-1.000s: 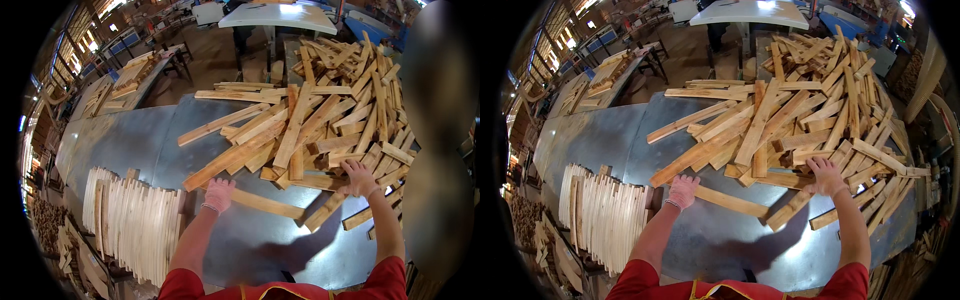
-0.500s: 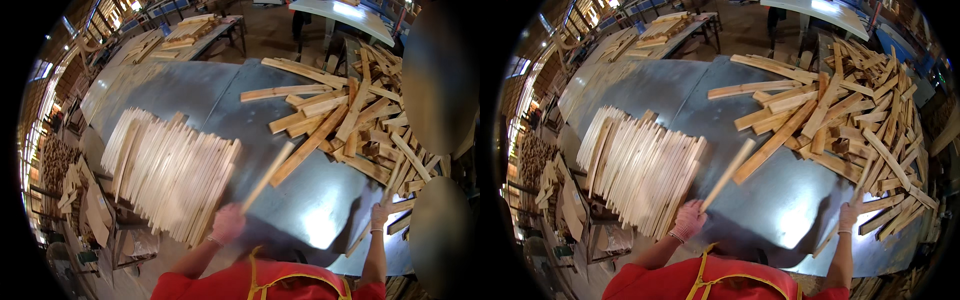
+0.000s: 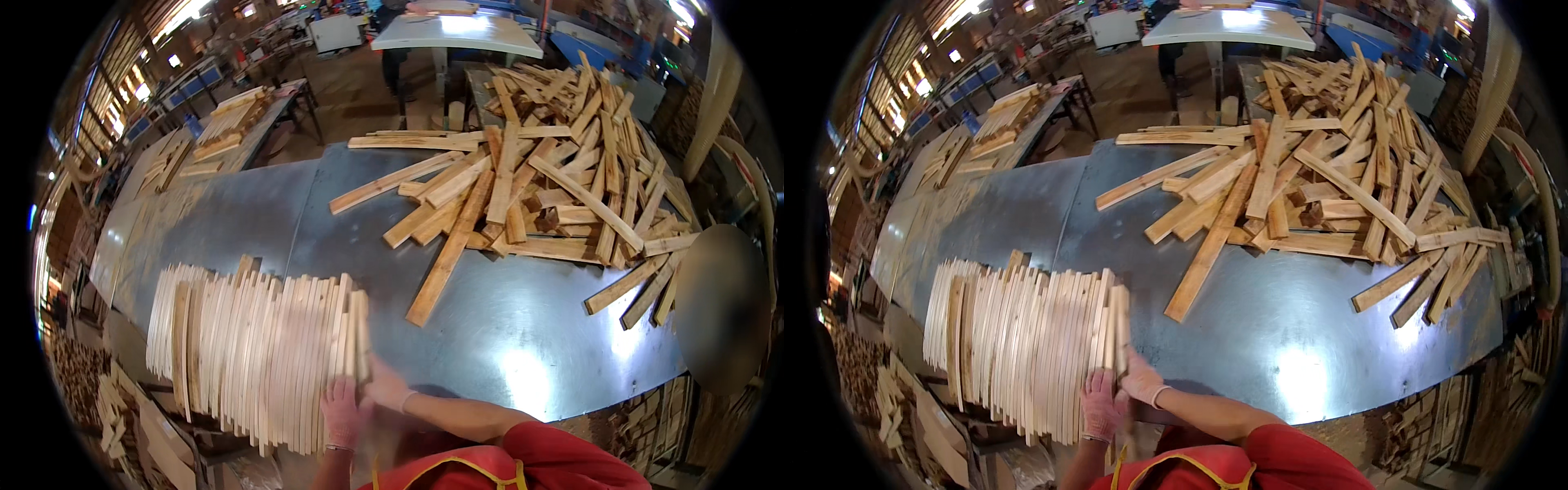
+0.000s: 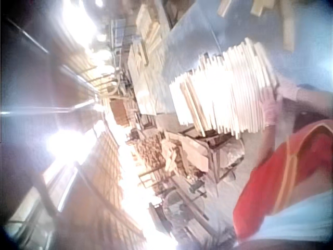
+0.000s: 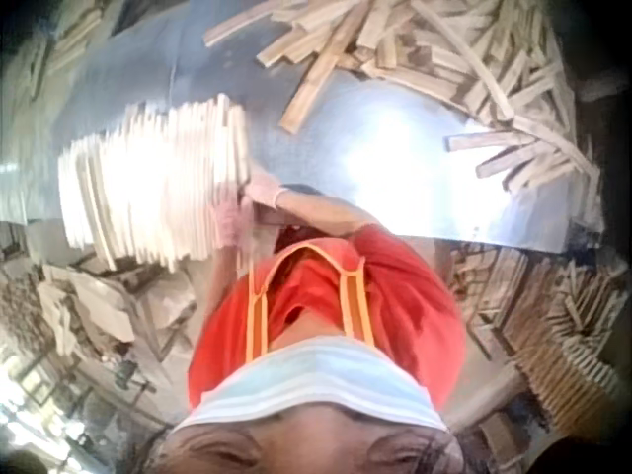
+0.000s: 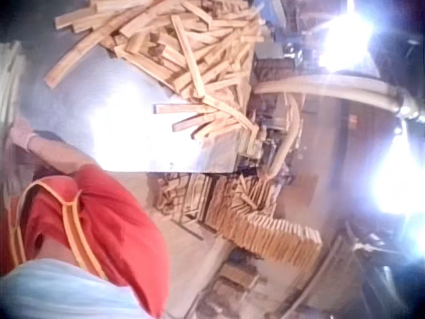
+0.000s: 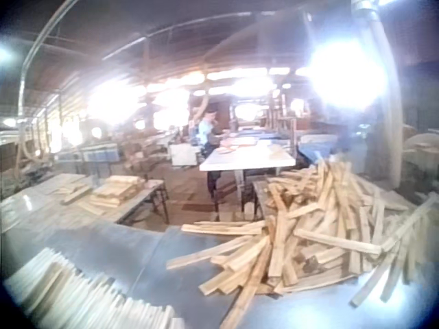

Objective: The person sorts wooden planks on a metal table in a workshop. They pick up individual planks from a disorganized pile, inspect them, and place them into a neat, aligned stack on the left side of the table. The process is repetitive, involving continuous handling of the wood pieces.

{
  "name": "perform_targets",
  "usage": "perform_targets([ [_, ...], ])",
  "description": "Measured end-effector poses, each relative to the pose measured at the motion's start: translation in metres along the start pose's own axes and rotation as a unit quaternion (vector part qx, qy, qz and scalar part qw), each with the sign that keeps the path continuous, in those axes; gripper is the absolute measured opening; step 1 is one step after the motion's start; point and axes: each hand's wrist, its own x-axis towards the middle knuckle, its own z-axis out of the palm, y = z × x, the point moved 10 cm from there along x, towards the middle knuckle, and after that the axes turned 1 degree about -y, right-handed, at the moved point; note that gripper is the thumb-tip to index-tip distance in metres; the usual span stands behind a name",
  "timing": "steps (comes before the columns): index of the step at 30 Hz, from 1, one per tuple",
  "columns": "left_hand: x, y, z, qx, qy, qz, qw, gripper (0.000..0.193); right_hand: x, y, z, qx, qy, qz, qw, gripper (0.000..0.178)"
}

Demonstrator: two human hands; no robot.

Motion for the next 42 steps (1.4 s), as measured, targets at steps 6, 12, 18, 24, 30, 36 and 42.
perform_targets([
  [6,0.006,-0.011,0.028,0.114,-0.008,-0.034,0.993,0.07,0.034,-0.058,-0.172,-0.026,-0.029,-0.184,0.982,0.061],
  [12,0.139,0.109,0.027,0.003,-0.009,0.003,1.0,0.088,0.046,-0.056,-0.515,0.002,0.416,0.004,0.909,0.064],
  [18,0.248,0.17,0.085,-0.022,-0.06,-0.066,0.996,0.091,0.103,-0.011,-0.553,-0.032,0.442,0.15,0.884,0.102],
  [24,0.213,0.176,0.1,-0.211,-0.133,-0.127,0.96,0.072,0.087,0.019,-0.541,-0.06,0.354,0.068,0.931,0.12],
  [30,0.087,0.164,0.145,-0.617,-0.226,-0.161,0.737,0.066,-0.066,0.044,-0.347,-0.074,0.233,0.055,0.968,0.108],
  [36,-0.008,0.185,0.099,-0.659,-0.297,-0.191,0.665,0.078,-0.159,0.064,-0.171,0.143,0.015,-0.038,0.989,0.101],
  [42,-0.086,0.116,0.123,-0.49,-0.353,-0.199,0.772,0.051,-0.112,0.08,-0.137,0.349,0.021,0.127,0.928,0.083],
])
